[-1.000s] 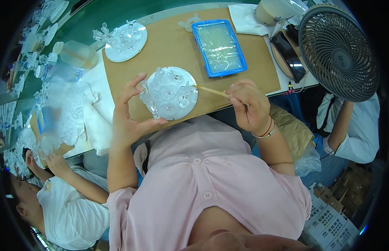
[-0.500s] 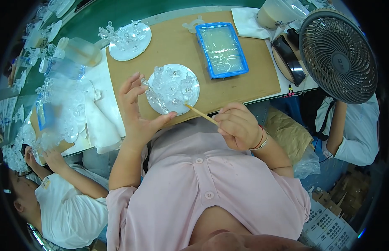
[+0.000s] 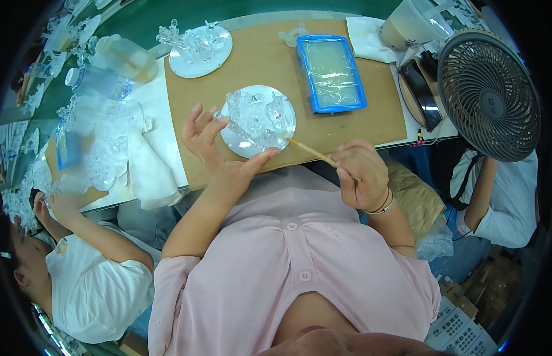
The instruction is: Applying glue to decorative plastic pieces and mounting them onto a base as part of a lighting fixture assembly.
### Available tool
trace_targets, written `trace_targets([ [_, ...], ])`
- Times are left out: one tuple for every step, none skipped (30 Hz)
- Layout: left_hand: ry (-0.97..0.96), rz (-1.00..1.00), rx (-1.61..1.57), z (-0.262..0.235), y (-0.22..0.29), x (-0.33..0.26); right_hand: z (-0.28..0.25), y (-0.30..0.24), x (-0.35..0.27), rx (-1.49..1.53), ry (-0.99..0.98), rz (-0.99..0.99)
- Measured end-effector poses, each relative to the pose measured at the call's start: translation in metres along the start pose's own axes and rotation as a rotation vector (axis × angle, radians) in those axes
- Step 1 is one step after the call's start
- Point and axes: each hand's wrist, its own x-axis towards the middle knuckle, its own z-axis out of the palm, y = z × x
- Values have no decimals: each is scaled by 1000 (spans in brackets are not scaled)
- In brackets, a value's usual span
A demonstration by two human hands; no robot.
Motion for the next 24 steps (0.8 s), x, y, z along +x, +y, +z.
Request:
trace_targets([
  [6,0,7,1,-2,-1,0,-2,-1,29,-26,-2],
  [13,1,15,1,-2,-1,1,-3,-1,58,-52,-5],
  [10,0,14,-1,-4,-1,2,-3,0,57,-52,-3],
  [-31,5,-22,-6,-6,0,3,-2,0,32,-16,1],
  [-73,11,-59,-11,-9,1,4,-2,1,6,21,3],
  [-71,8,-56,-19,-13,3,4,-3,1,9,19,2],
  [-121,2,-89,-26,-17,9,4,-5,1,27,-26,-11],
  [-170,-4,-122,-31,-17,14,4,-7,1,45,-71,-24],
  [-172,-5,-122,-34,-13,20,5,-8,1,45,-71,-22],
  [-206,-16,-53,-37,-7,27,6,-8,1,58,-71,-36],
  [-241,-26,15,-39,-4,32,7,-8,1,71,-71,-50],
  [-238,-27,17,-42,-3,33,7,-7,2,73,-73,-53],
  [-300,-82,8,-44,-2,34,6,-5,3,31,-42,-36],
  [-362,-136,-1,-45,-2,35,5,-4,4,-11,-11,-18],
  [-362,-137,-3,-46,-3,36,5,-2,6,-12,-12,-18],
  [-348,-73,17,-46,-5,38,5,0,7,-25,-9,-16],
  [-335,-10,37,-45,-6,40,5,1,8,-38,-6,-13],
  [-330,-14,40,-46,-5,39,4,-2,7,-34,-10,-18],
  [-301,7,71,-46,-3,38,3,-6,4,-3,-48,-29],
  [-273,27,103,-46,-2,37,3,-10,2,28,-86,-40],
  [-270,25,99,-45,-1,36,3,-11,1,25,-91,-41],
  [-260,28,116,-45,0,33,5,-13,0,56,-107,-60],
  [-251,32,132,-45,2,31,8,-14,-2,88,-124,-80],
  [-250,31,130,-44,4,30,10,-13,-2,86,-126,-80],
])
